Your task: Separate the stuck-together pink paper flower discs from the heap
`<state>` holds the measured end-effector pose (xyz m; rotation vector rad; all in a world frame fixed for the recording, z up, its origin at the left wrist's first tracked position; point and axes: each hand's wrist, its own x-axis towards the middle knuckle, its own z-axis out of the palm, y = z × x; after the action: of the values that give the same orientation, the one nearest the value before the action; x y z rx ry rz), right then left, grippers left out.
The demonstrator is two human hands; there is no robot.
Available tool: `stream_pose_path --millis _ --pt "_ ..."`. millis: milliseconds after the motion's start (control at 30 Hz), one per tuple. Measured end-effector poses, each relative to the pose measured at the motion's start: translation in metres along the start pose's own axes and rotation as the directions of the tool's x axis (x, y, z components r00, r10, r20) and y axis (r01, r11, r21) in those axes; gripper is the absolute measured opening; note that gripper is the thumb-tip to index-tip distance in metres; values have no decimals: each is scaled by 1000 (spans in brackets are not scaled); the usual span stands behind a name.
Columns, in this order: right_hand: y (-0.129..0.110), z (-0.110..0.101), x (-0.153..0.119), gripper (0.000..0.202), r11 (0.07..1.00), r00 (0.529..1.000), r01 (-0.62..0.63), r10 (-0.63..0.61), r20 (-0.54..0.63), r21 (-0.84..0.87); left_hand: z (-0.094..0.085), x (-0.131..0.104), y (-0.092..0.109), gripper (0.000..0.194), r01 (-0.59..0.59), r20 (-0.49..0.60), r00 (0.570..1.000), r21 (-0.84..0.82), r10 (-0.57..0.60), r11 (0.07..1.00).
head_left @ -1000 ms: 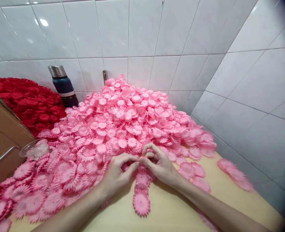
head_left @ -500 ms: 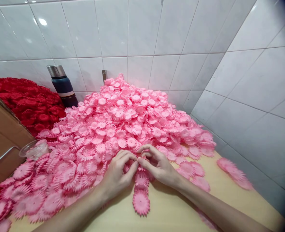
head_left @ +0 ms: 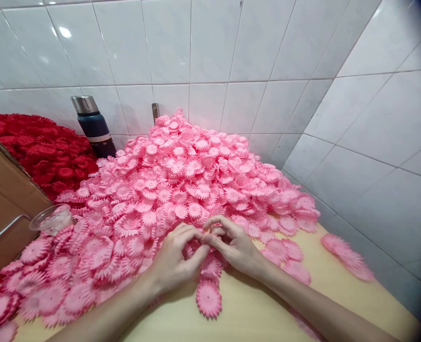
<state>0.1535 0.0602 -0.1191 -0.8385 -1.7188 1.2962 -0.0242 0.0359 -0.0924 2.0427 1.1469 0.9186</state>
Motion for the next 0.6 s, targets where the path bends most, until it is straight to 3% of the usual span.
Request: stream_pose_path --millis 367,600 --pt "-1 0 1 19 998 997 58 -59 55 21 0 -2 -1 17 -45 89 995 101 36 994" --pt "-5 -2 -2 22 995 999 19 -23 38 94 0 -1 -1 22 46 0 999 22 -46 999"
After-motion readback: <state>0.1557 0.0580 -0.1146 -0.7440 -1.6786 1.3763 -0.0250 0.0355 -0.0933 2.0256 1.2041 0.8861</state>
